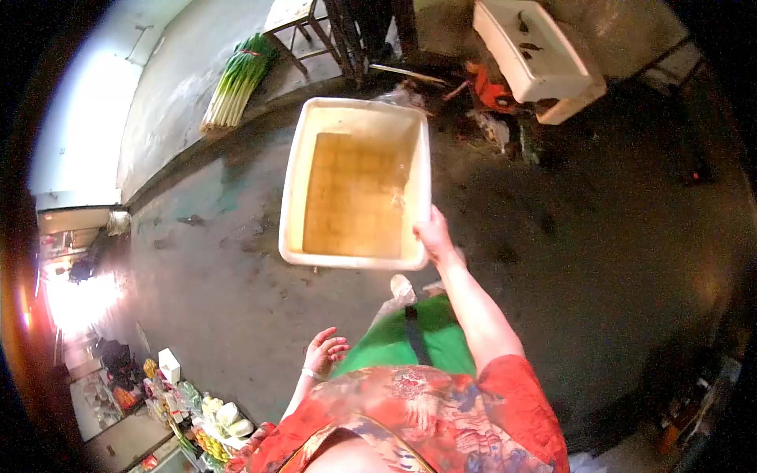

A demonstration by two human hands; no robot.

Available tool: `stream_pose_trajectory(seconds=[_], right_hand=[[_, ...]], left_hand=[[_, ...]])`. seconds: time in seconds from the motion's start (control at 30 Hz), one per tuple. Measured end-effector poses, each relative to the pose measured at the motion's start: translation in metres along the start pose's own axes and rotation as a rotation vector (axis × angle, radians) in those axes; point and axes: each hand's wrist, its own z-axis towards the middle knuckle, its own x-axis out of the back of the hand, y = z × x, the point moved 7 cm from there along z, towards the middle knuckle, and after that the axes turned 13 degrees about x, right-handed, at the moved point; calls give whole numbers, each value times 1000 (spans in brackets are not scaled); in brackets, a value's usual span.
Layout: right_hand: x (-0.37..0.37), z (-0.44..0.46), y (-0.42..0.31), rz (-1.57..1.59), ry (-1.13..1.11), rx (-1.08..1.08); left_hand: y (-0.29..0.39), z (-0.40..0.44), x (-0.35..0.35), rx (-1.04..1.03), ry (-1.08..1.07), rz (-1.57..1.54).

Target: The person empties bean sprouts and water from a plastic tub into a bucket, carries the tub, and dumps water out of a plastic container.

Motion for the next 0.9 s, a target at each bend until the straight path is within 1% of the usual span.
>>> stream_pose_trajectory(seconds=[0.07,0.1,0.17,0.2,0.23,0.27,0.3,0.37,0.43,0.47,0.5,0.53,0.57,0.6,0.63,0.7,0.77,0.83,0.9], right_hand=[[23,10,-2,24,-50,-69],[32,22,-15,23,-91,-86],[43,63,-34,65,-131,-114],[40,90,-37,50,-183,-79],[37,119,-39,40,-225,-50],[25,143,-43,-12,-199,-42],[17,168,-36,-157,-162,-22],[-9,197,-32,-185,-174,98],[-6,197,-41,-179,-211,48],[-4,192,-43,-171,-239,9],[18,196,-34,-156,-279,0],[36,195,-41,-113,-230,-77],[53,201,-46,-130,-241,-124],[65,212,-54,-132,-263,-160],[71,229,-59,-146,-230,-173],[54,261,-77,-144,-231,-92],[38,301,-39,-221,-194,37],[5,298,-42,-293,-190,137],[1,279,-36,-233,-235,3]], left_hand=[[6,0,-11,-17,32,-62],[4,0,-15,-22,40,-85],[-1,1,-23,-7,143,-180],[-5,-1,-34,5,172,-212],[-16,7,-39,12,145,-282],[-27,12,-47,36,165,-304],[-29,21,-64,49,174,-330],[-18,20,-108,57,151,-252],[-5,19,-141,52,98,-194],[-5,18,-149,59,107,-203],[-1,19,-157,28,93,-178],[4,21,-164,-6,79,-151],[4,23,-168,-6,87,-158],[-1,23,-168,-6,114,-165],[-4,21,-168,-6,144,-167],[-4,18,-168,-10,155,-170],[-4,18,-174,12,156,-185],[6,17,-181,29,184,-167],[20,15,-186,37,211,-194]])
